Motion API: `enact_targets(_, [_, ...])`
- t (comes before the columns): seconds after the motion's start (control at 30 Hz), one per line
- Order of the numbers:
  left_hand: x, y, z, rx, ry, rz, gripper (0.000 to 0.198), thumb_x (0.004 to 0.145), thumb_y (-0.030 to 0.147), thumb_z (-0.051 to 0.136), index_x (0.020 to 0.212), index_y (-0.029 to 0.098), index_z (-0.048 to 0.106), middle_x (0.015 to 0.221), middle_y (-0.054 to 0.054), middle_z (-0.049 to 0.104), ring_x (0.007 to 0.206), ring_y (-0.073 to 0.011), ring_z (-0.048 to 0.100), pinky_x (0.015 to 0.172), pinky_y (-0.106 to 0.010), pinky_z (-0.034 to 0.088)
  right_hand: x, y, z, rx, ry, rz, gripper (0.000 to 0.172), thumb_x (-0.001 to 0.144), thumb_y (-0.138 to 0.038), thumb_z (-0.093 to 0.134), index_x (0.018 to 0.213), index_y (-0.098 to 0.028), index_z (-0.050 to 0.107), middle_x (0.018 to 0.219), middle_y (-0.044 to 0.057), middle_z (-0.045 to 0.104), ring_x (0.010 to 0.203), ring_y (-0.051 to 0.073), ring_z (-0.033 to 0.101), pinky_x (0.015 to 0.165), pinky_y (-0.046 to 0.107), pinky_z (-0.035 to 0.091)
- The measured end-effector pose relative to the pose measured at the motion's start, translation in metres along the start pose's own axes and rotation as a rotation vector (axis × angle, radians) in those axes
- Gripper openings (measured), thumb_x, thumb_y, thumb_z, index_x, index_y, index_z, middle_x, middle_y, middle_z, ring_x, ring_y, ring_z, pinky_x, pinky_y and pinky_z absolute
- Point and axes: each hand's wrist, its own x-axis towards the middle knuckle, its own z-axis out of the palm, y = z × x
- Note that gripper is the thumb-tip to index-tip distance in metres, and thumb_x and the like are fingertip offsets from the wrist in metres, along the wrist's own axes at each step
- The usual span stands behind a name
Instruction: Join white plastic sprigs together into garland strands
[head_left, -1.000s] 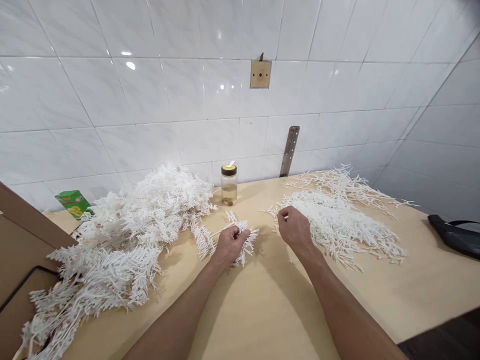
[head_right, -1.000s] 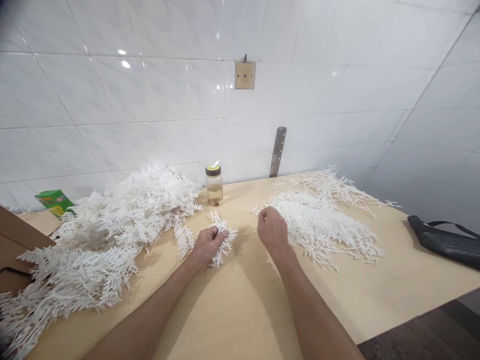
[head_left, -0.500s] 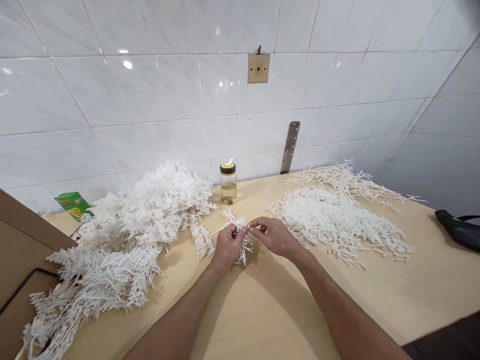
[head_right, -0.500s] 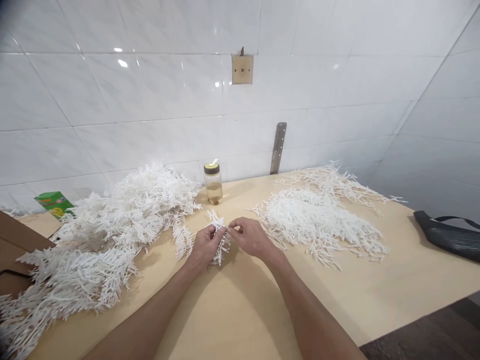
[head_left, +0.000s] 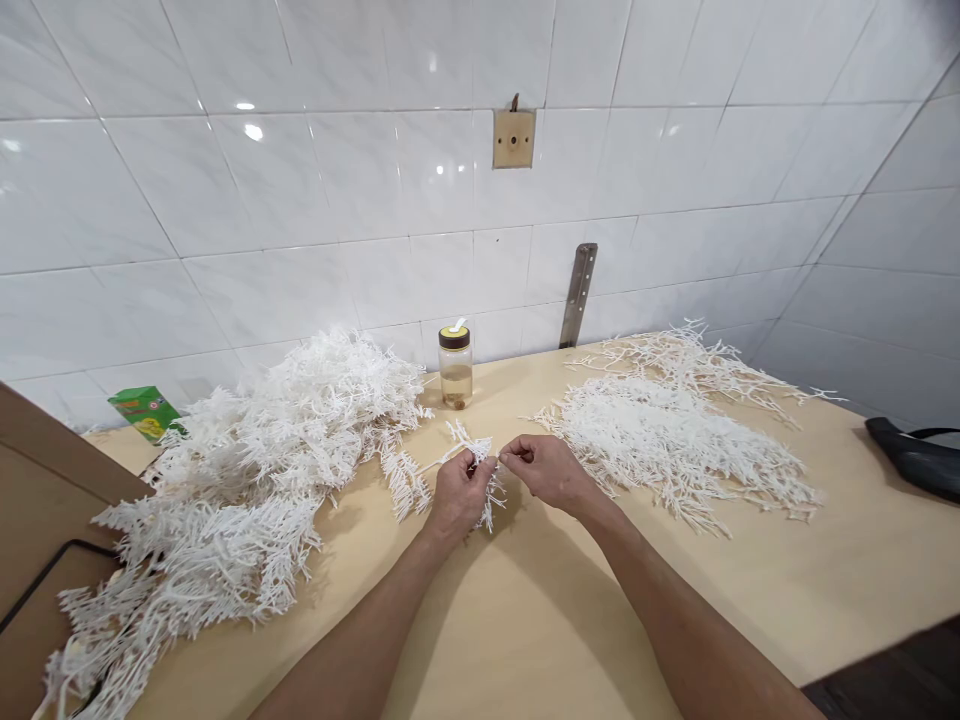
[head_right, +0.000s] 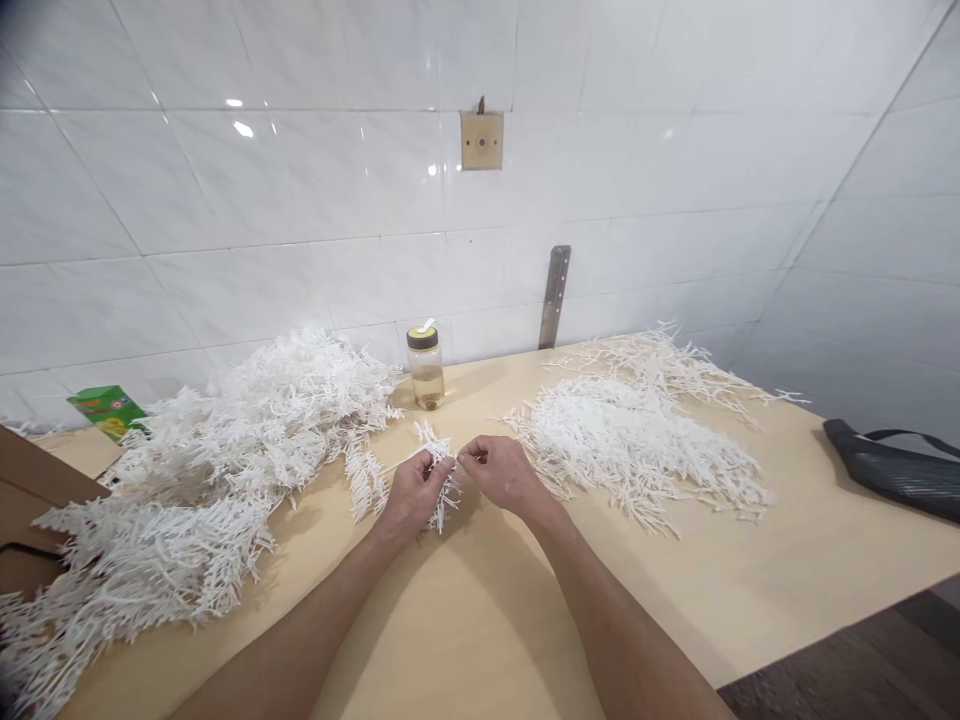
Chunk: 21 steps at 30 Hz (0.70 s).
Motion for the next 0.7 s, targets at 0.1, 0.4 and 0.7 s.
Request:
enact_targets(0.1, [-0.001,0.001,0.001,0.087,0.009,-0.017,0.036,0.078,0.043,0.056,0.058,0.020,0.037,0.054,0.006,0.032,0.053,-0.0099,0.030,0.052,-0.025,0.022,0.002,0.004,0.009,-0.216,0.081,-0.023,0.019,0.082,-0.021,0.051,0.076,-0.020,0.068,0.075,0.003,0.071,0.067,0.017,0.062,0.062,0.026,0.042])
enact_targets(0.4, [-0.004,0.002,0.000,-0.071,-0.016,-0.039,0.041,0.080,0.049,0.055,0.059,0.021,0.034,0.054,0.007,0.028,0.052,-0.0087,0.027,0.051,-0.023,0.023,0.010,0.036,-0.016,-0.434,0.487,0.119,0.024,0.081,-0.013,0.049,0.098,-0.014,0.066,0.105,0.014,0.067,0.080,0.021,0.062,0.072,0.032,0.043])
enact_targets(0.7, [0.001,-0.007,0.003,-0.100,0.033,-0.061,0.041,0.080,0.050,0.056,0.061,0.020,0.036,0.055,0.007,0.031,0.052,-0.0085,0.029,0.050,-0.023,0.023,-0.001,0.001,-0.005,0.095,-0.082,-0.059,0.031,0.085,-0.045,0.054,0.083,-0.019,0.070,0.075,0.002,0.070,0.066,0.016,0.060,0.061,0.027,0.044])
